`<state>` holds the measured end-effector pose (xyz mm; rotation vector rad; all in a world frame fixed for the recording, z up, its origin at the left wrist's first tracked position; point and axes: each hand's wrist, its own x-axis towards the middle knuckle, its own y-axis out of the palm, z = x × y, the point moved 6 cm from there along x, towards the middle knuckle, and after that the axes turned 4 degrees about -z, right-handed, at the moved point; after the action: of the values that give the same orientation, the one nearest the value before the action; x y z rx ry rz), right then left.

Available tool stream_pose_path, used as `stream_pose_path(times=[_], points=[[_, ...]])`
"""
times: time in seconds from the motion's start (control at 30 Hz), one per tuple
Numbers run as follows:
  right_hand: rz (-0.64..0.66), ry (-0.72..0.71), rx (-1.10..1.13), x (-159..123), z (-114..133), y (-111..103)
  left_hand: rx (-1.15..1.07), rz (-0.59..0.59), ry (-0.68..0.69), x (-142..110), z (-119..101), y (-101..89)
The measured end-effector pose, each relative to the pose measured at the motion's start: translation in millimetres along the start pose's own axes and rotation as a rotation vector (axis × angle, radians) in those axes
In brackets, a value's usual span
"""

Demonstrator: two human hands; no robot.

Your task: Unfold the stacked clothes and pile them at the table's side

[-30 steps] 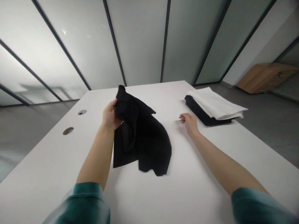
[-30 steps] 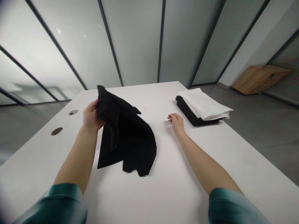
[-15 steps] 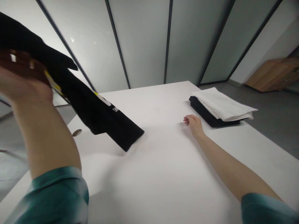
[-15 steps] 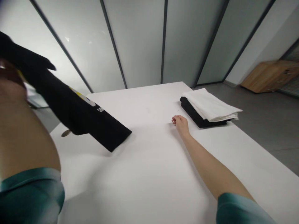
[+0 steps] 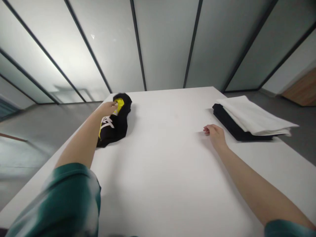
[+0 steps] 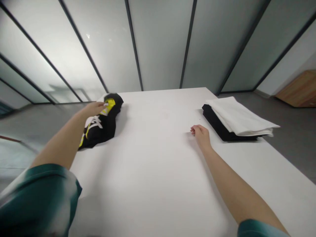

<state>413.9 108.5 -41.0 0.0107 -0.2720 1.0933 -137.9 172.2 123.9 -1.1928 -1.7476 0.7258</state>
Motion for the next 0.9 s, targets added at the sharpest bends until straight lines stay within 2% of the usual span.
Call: stream_pose_path(times=[0.03,0.1,0.17,0.23,0.3,0.4,0.47,0.53,0.6,0.7,0.77,0.83,0.9], points=[[0.009,-0.004,-0.014,-0.6,0.9,0.7,0.148,0.100,-0.072,-18.1,18.6,21.1],[0.035,-0.010,-0.045,-1.9,2.2,2.7,0.328,0.204,-0.081,-53.8,43.3,51.1],[0.063,-0.012,-0.071,-3.0,2.6,4.6,0.427,0.275,-0.098,-85.0,61.1,69.6],[0.076,-0.013,-0.089,-3.2,2.1,5.3,0.502,0.302,-0.101,-107.9,72.6,75.9],[0.080,-0.013,-0.096,-2.6,0.6,5.0,0.569,0.291,-0.092,-121.6,81.8,70.2],[0.086,-0.018,-0.092,-1.5,-2.2,4.8,0.639,0.299,-0.127,-131.1,100.5,46.2],[0.098,-0.022,-0.097,-2.3,-3.3,6.3,0.644,0.392,-0.182,-135.5,113.3,30.0],[0.104,-0.029,-0.116,-4.1,-2.6,8.5,0.653,0.486,-0.226,-139.4,116.8,18.3],[0.076,-0.056,-0.123,-4.9,1.9,8.5,0.682,0.450,-0.178,-138.1,101.2,12.6],[-0.057,-0.152,-0.096,0.5,18.3,-3.2,0.625,0.225,0.104,-133.0,40.7,25.0],[-0.174,-0.236,-0.129,9.0,33.6,-20.3,0.506,0.197,0.283,-135.9,-4.9,51.4],[-0.294,-0.315,-0.258,19.4,49.6,-42.9,0.412,0.267,0.390,-141.9,-43.5,86.2],[-0.388,-0.370,-0.490,29.9,63.0,-65.7,0.347,0.370,0.450,-149.5,-73.8,122.5]])
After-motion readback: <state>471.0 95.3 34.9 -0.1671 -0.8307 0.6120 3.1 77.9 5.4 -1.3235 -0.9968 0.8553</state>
